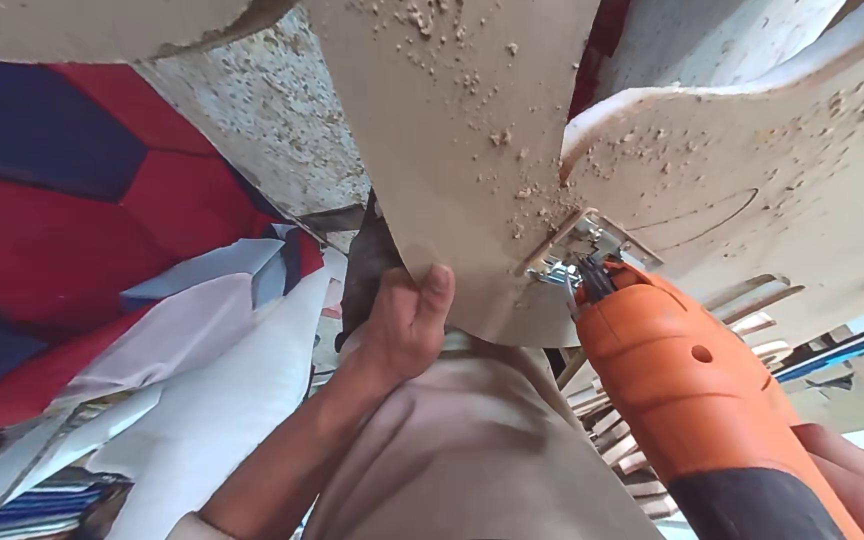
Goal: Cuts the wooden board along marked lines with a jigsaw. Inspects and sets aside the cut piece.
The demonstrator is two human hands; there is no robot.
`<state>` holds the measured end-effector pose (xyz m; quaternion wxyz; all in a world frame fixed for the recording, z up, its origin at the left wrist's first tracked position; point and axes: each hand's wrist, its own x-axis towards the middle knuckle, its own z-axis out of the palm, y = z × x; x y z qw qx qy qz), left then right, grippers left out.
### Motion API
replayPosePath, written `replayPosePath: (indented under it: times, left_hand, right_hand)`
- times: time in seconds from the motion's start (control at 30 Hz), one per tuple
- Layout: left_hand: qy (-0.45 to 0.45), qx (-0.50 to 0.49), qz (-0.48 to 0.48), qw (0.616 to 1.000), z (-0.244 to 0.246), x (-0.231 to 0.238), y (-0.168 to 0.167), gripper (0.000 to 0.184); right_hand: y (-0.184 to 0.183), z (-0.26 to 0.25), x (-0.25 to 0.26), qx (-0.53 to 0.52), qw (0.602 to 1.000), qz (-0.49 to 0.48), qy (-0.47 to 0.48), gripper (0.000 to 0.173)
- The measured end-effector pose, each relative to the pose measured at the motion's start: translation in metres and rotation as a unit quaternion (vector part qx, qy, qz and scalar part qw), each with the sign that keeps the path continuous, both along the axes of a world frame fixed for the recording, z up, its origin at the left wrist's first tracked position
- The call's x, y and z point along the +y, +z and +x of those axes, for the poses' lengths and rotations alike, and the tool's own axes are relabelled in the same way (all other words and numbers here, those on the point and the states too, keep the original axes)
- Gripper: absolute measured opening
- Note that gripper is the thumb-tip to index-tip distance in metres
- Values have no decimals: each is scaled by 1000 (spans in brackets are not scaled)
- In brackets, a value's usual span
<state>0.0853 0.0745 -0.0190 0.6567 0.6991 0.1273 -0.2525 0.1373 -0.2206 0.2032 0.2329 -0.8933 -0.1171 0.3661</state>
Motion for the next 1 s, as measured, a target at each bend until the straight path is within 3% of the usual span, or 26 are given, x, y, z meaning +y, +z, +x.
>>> replayPosePath:
  times: [0.17,0.43,1.0]
  left_hand:
    - [12,28,-36,999,3,3,0,39]
    - [-1,13,-23,1000,1,2,1,40]
    - [-51,4,10,999,0,10,-1,47]
  right_hand:
    - [-1,-40,-36,11,998,53,-36,32]
    - [5,-51,-34,32,997,44,-51,46]
    - [11,-63,-20,44,994,34,-90,38]
